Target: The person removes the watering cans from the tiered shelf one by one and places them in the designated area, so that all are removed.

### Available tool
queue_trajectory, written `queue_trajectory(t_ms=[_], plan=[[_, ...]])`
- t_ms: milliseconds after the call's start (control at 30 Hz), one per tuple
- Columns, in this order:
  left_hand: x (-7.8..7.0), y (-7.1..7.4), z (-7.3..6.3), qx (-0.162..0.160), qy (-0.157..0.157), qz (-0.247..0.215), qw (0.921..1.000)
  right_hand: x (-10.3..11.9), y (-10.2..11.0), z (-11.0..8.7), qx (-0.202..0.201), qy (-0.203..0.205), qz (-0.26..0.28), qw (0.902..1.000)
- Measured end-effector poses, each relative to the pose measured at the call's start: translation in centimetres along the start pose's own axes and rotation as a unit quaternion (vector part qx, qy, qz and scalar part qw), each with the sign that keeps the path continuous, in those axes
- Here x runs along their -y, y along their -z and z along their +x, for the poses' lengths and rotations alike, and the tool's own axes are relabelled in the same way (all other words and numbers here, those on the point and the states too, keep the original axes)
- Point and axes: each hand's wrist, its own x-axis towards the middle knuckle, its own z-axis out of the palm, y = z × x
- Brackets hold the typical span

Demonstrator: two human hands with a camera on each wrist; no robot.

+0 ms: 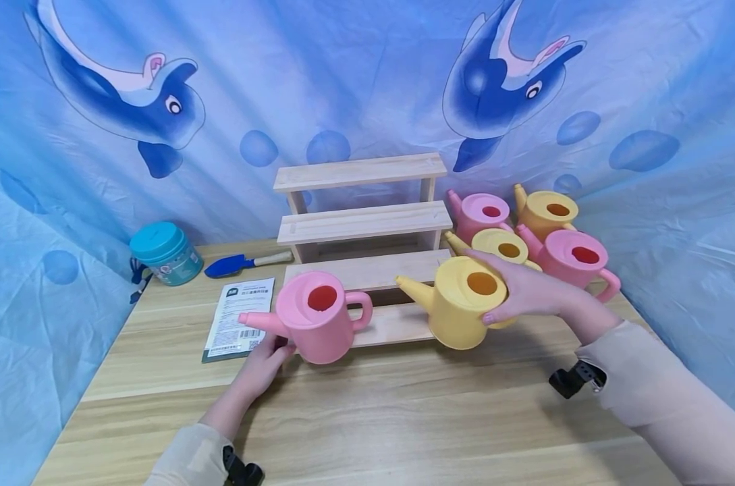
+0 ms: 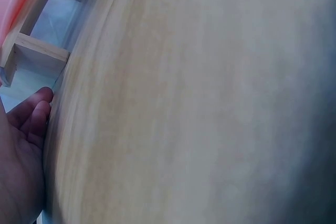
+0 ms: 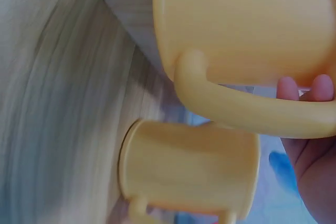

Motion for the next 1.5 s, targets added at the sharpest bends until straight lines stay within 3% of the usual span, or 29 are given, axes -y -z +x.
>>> queue_trajectory(t_ms=[367,833,1133,1500], plan=[[0.0,0.0,-0.1,0.007,-0.009,0.005,0.9999,-2.1,1.0,-4.3,-0.11,-0.037,-0.013,0.9932],[0.0,-0.2,0.0,0.007,0.001,0.001,1.0,-5.9,0.1,-8.6,-0.173,-0.051,0.006,0.9836],[0.1,0.1,0.1,0.003,-0.011,0.007,0.9999,-7.1,-1.2,-8.3,-0.16,-0.052,0.021,0.9856],[0.2,0.1,0.1,0.003,-0.012,0.001,0.9999,-6.8,-1.5,-7.1,-0.178,-0.025,-0.026,0.9833]])
